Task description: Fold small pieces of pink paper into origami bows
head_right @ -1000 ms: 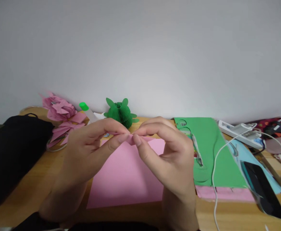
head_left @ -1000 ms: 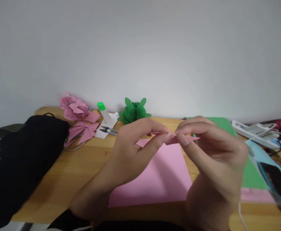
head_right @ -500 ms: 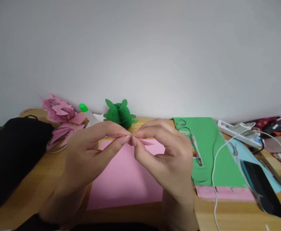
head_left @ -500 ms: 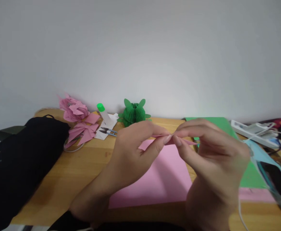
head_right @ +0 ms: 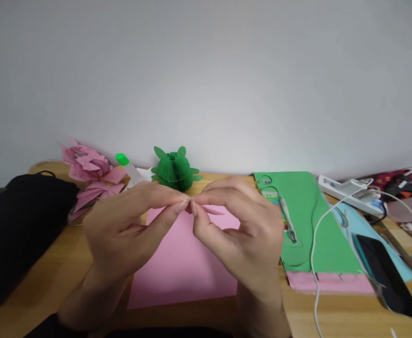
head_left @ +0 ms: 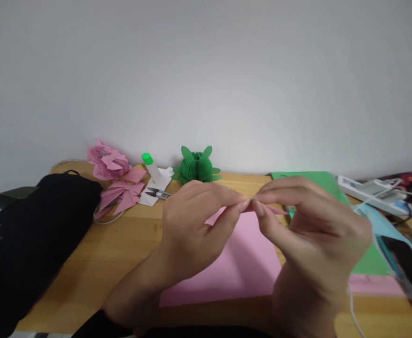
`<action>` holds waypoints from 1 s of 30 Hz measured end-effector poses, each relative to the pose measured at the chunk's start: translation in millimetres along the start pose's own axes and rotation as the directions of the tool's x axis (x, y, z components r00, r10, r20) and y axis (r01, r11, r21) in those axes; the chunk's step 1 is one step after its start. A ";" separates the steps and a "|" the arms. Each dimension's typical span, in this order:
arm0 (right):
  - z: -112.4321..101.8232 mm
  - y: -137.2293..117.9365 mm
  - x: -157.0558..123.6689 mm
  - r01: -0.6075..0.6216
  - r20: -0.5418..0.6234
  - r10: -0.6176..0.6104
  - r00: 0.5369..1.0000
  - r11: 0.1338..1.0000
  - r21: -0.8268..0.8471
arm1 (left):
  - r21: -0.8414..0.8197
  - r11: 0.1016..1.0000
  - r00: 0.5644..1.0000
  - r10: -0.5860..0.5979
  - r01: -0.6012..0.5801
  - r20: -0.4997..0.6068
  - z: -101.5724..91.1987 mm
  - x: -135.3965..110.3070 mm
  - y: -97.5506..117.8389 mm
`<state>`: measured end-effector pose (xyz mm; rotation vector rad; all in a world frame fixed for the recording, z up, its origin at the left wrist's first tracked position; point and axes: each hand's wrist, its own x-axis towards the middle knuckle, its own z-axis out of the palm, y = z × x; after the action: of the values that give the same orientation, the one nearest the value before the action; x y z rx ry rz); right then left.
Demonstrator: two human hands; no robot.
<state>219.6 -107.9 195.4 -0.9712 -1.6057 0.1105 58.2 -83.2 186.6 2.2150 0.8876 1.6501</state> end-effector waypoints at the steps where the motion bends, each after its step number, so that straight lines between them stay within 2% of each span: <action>1: -0.6 0.1 0.1 -0.002 0.002 0.002 1.000 1.000 -0.002 | 0.003 1.000 1.000 0.003 -0.003 0.000 -0.1 -0.1 -0.2; 14: -5.3 3.1 3.6 0.007 -0.001 -0.007 1.000 0.999 0.040 | 0.038 0.999 1.000 -0.006 0.007 -0.023 0.1 1.0 -0.5; 18: -7.7 2.8 3.7 -0.018 -0.042 0.018 0.999 1.000 -0.001 | 0.065 0.998 0.998 -0.009 0.013 -0.059 -0.2 1.0 -0.1; 21: -9.4 3.2 4.3 -0.017 -0.027 0.016 1.000 0.999 -0.033 | 0.067 0.998 0.998 -0.003 0.007 -0.055 -0.3 1.6 0.1; 30: -7.7 6.1 6.7 0.042 -0.039 -0.043 0.998 0.998 -0.039 | 0.037 0.999 0.998 0.035 -0.033 -0.058 4.2 1.6 -5.4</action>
<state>229.6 -103.0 199.5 -0.9625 -1.5959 0.0308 60.6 -77.3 183.7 2.2283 0.9065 1.7355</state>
